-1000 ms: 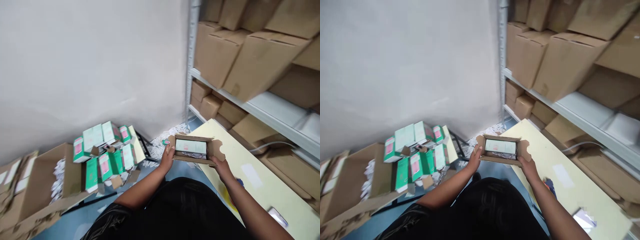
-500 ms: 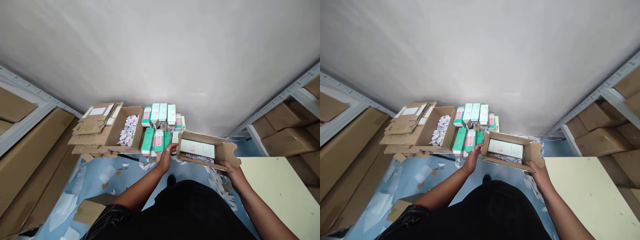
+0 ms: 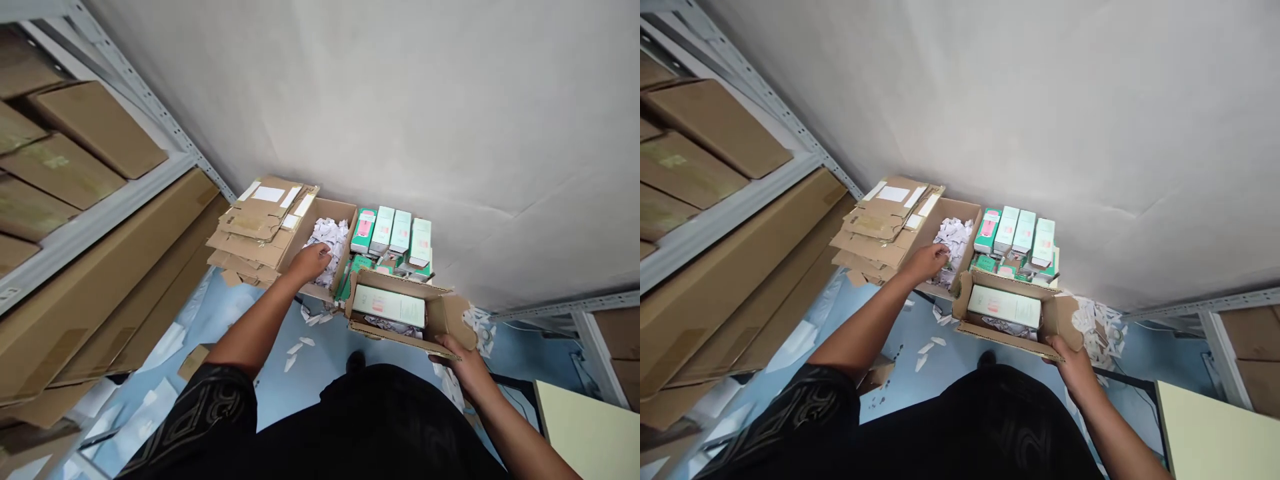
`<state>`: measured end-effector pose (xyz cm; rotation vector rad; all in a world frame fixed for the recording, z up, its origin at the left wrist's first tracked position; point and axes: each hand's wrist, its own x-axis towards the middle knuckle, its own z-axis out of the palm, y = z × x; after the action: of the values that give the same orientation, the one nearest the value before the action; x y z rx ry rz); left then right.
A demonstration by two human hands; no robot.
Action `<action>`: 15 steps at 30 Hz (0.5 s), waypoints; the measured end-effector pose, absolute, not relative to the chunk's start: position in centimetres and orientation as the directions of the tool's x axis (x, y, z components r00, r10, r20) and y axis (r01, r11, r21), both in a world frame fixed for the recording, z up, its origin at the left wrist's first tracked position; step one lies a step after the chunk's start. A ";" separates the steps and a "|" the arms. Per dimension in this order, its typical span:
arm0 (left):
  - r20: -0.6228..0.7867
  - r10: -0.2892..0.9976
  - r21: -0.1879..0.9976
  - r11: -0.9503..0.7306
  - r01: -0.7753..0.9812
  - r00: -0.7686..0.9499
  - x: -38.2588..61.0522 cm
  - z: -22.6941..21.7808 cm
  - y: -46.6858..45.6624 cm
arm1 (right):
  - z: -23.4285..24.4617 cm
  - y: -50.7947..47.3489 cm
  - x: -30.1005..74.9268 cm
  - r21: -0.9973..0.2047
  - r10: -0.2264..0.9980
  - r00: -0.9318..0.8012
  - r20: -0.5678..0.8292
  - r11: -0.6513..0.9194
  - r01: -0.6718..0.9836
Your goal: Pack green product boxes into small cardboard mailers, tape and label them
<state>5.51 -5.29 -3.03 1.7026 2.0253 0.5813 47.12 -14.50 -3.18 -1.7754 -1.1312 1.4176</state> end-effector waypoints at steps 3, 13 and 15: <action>-0.325 0.944 0.348 0.181 0.920 -0.062 2.8 -5.2 -2.4 | -3.9 -14.1 45.0 -0.829 0.851 0.057 -0.522 -0.522 0.200; -0.536 0.840 0.368 0.323 0.872 -0.085 2.6 -14.0 1.2 | -6.1 -14.1 41.2 -0.823 0.856 0.005 -0.517 -0.499 0.273; -0.513 0.851 0.424 0.362 0.830 -0.109 2.9 -15.3 1.4 | -6.2 -13.8 41.3 -0.821 0.866 0.013 -0.499 -0.477 0.314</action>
<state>2.86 1.36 -15.31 1.4586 1.9227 0.0388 41.34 -13.82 -6.21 -1.8066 -1.2061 1.4804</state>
